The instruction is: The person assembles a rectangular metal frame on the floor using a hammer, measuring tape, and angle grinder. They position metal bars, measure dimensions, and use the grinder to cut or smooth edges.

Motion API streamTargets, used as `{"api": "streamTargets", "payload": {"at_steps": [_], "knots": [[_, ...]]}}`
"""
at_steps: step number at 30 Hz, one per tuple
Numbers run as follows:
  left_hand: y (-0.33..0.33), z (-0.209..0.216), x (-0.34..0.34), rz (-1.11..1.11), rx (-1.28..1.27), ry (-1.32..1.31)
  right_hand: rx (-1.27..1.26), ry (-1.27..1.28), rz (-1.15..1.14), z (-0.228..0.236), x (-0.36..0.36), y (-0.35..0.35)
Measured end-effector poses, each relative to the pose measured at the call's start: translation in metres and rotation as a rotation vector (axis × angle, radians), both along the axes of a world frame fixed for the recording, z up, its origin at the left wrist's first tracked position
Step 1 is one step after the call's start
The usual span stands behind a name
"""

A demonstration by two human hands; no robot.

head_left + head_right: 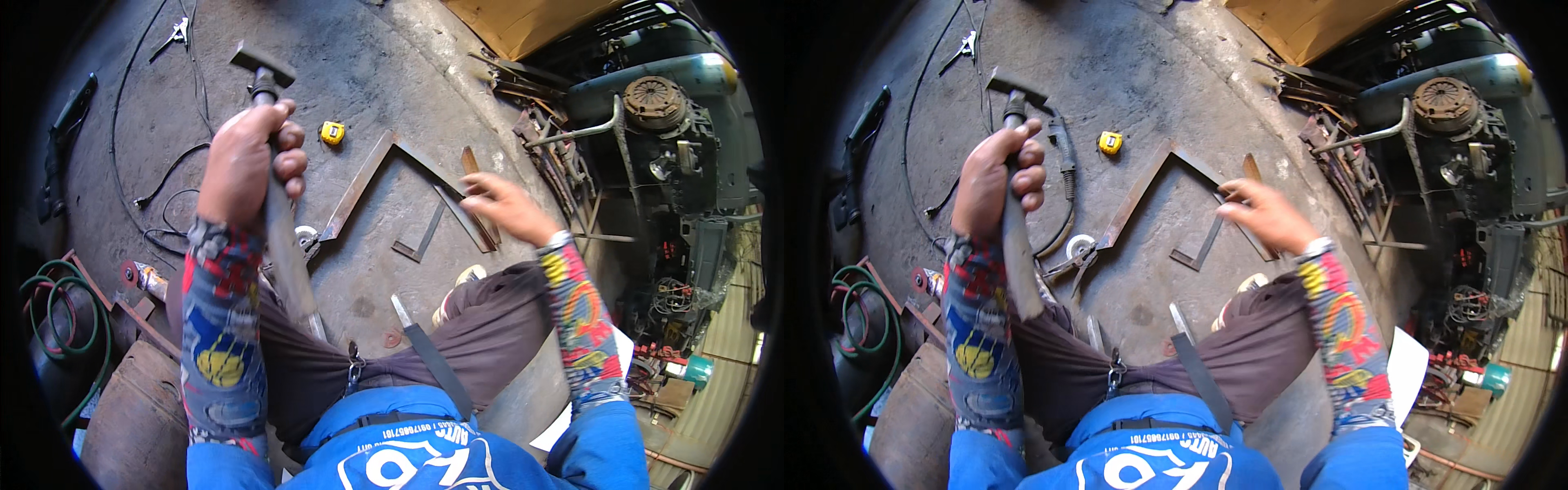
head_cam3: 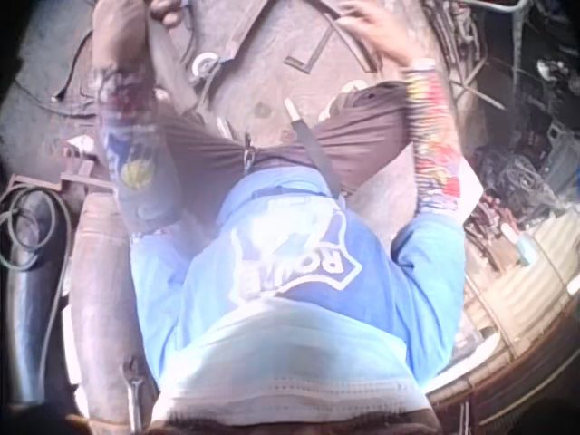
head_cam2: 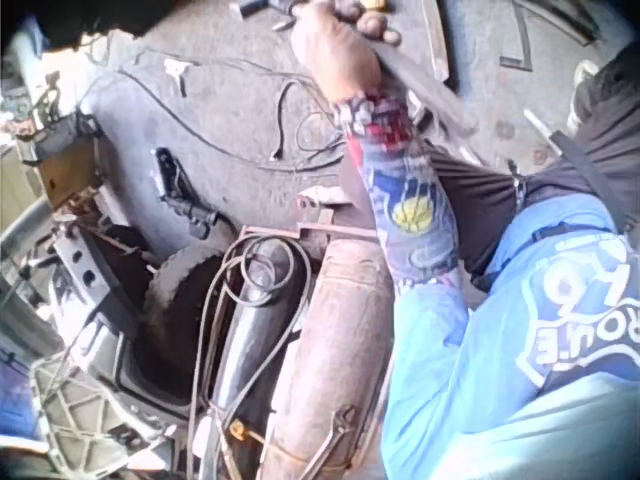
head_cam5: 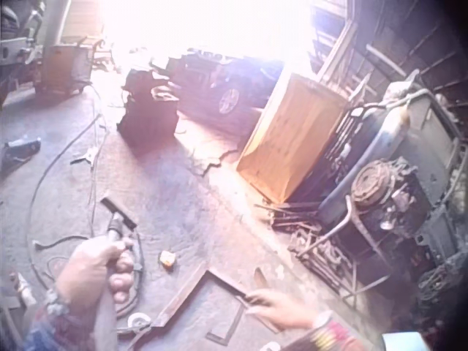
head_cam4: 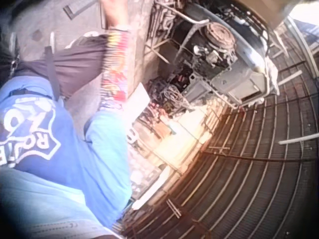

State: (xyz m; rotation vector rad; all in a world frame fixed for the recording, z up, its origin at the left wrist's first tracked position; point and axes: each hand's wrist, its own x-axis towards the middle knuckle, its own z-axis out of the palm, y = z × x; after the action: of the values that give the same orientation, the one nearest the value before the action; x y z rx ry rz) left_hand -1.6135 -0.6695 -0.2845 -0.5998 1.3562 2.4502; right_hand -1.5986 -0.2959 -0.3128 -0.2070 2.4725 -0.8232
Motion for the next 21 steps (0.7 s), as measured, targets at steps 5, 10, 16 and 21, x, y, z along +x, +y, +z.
{"api": "streamTargets", "payload": {"at_steps": [5, 10, 16, 21], "knots": [[0.007, -0.002, 0.008, -0.103, -0.174, 0.409, -0.038, 0.2, -0.273, 0.097, 0.009, 0.056], [0.015, -0.053, 0.035, -0.134, -0.439, 0.283, -0.082, 0.221, -0.363, 0.02, 0.029, 0.122], [0.015, -0.136, 0.07, -0.384, -1.017, 0.045, 0.112, 0.178, -0.353, -0.193, -0.034, 0.14], [0.046, -0.195, 0.066, -0.352, -0.764, -0.167, 0.559, 0.094, -0.188, -0.311, -0.088, 0.113]]}}
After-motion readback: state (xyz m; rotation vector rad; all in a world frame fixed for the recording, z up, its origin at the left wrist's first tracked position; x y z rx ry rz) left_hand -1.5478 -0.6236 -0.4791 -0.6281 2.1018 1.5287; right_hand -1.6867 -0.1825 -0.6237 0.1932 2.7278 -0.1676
